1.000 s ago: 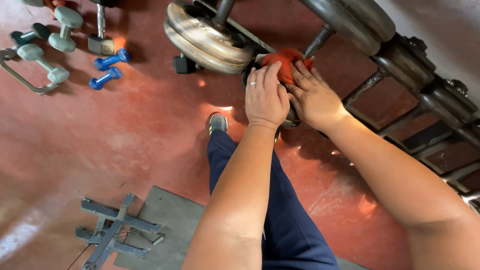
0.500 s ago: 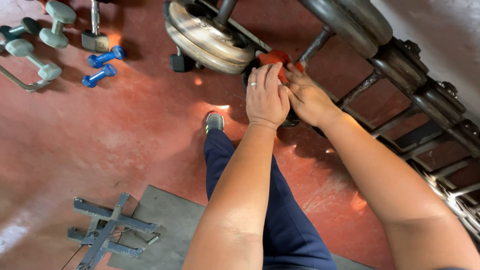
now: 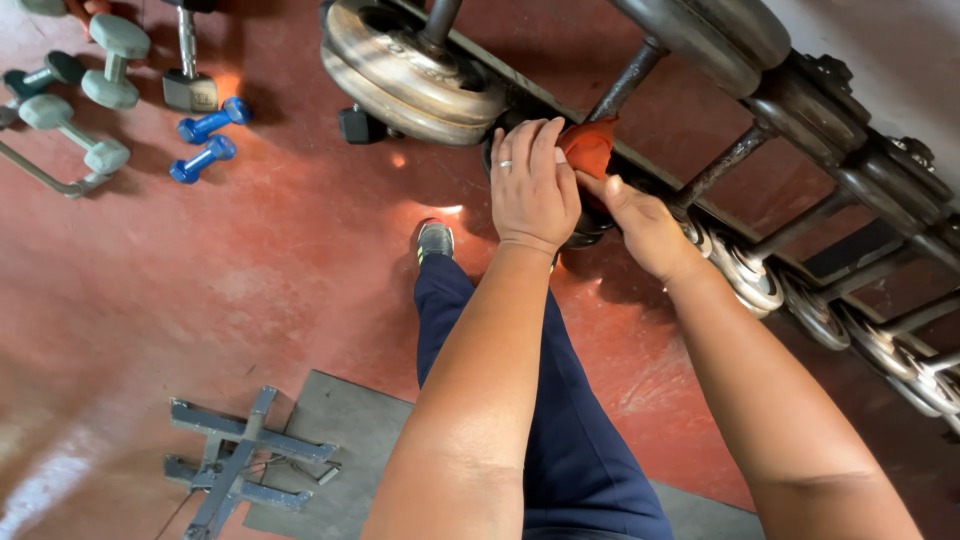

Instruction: Cleaning and wiping down dumbbells on a storage rack in a gym.

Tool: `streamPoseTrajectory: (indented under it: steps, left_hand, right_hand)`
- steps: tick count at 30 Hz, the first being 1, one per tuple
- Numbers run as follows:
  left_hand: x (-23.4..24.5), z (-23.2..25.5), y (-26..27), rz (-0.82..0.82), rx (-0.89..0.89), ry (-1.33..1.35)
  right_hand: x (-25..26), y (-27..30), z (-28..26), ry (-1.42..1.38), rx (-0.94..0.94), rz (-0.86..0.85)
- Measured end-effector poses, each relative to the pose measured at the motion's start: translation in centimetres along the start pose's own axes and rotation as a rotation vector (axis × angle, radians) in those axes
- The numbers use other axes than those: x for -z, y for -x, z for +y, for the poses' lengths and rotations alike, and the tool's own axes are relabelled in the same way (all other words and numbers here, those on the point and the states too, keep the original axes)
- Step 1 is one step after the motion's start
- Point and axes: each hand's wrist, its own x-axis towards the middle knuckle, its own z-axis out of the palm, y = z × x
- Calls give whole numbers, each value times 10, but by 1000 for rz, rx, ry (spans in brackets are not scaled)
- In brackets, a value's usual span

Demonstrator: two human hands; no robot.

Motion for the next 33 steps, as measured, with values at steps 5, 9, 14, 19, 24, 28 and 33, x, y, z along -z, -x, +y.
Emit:
streamPoseTrajectory:
  steps: [5, 9, 14, 19, 24, 28, 33]
  left_hand:
    - [3, 0, -4, -21, -15, -2]
    - [-2, -3, 1, -23, -19, 2]
    - [0, -2, -1, -21, -29, -5]
    - [-1, -5, 2, -31, -29, -9]
    - [4, -4, 1, -62, -30, 28]
    - [1, -4, 3, -49, -25, 12]
    - [1, -6, 5, -156, 10, 40]
  right_hand:
    - [15, 3, 13, 114, -90, 67]
    - [-4, -26, 68, 347, -61, -52]
    - [-8, -7, 55, 276, 12, 112]
    - [2, 36, 39, 206, 248, 303]
    - [3, 63, -16, -8, -16, 112]
    - [-30, 27, 49, 233, 102, 191]
    - [5, 48, 34, 274, 326, 498]
